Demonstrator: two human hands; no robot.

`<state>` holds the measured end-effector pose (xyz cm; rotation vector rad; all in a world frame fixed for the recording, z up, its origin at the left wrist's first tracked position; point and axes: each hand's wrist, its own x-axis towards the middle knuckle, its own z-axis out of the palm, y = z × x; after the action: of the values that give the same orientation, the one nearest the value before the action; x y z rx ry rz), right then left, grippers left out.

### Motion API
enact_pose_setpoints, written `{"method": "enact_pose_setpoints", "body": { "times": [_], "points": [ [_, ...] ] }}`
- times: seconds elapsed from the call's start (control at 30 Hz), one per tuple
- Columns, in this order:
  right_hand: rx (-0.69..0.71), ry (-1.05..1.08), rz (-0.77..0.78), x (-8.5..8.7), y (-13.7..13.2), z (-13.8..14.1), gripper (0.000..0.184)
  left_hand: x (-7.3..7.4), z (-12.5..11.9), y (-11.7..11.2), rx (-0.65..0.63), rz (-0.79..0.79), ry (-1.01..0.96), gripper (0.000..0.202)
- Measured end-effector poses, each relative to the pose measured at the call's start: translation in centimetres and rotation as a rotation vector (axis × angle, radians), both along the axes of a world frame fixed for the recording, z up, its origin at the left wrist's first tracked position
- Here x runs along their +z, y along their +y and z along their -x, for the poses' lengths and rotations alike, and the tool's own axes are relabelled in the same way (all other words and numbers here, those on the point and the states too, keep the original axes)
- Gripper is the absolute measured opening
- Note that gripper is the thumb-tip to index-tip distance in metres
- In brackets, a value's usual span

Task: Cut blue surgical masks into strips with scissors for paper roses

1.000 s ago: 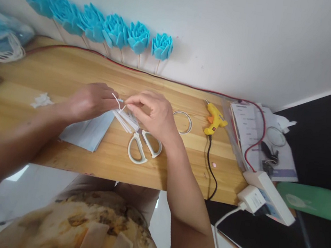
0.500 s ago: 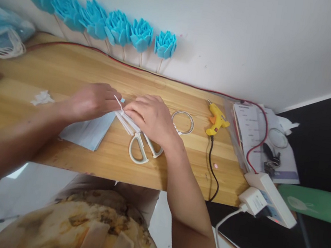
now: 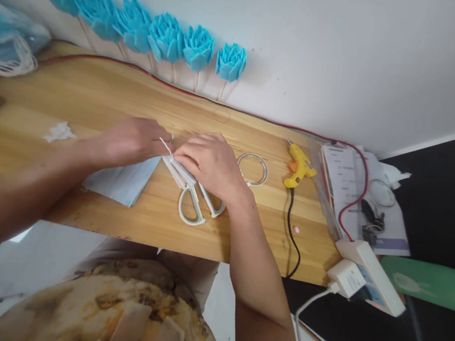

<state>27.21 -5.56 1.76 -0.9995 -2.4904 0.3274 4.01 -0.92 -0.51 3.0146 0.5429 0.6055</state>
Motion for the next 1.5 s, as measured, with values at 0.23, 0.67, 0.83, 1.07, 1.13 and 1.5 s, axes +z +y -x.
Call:
{"method": "enact_pose_setpoints", "body": {
  "times": [0.23,0.67,0.83,1.07,1.13,1.5],
  "points": [
    [-0.065,0.043,0.040,0.3,-0.4,0.6,0.024,-0.4,0.0,0.1,0.016,0.014,0.027,0.038],
    [-0.319,0.476,0.437,-0.2,-0.2,0.4,0.021,2.0,0.0,-0.9,0.054,-0.037,-0.075,0.041],
    [-0.233,0.493,0.228,0.5,-0.5,-0.1,0.022,1.1,0.2,-0.4,0.048,0.065,-0.150,0.036],
    [-0.220,0.534,0.356,-0.8,0.2,-0.5,0.038,0.6,-0.9,-1.0,0.121,0.682,-0.436,0.034],
    [-0.252,0.615,0.479,-1.4,0.7,-0.8,0.040,0.6,-1.3,-1.4,0.085,0.972,-0.550,0.039],
    [-0.194,0.855,0.789,-1.2,-0.4,1.8,0.052,0.3,-2.3,-2.7,0.009,1.447,-0.582,0.047]
  ]
}}
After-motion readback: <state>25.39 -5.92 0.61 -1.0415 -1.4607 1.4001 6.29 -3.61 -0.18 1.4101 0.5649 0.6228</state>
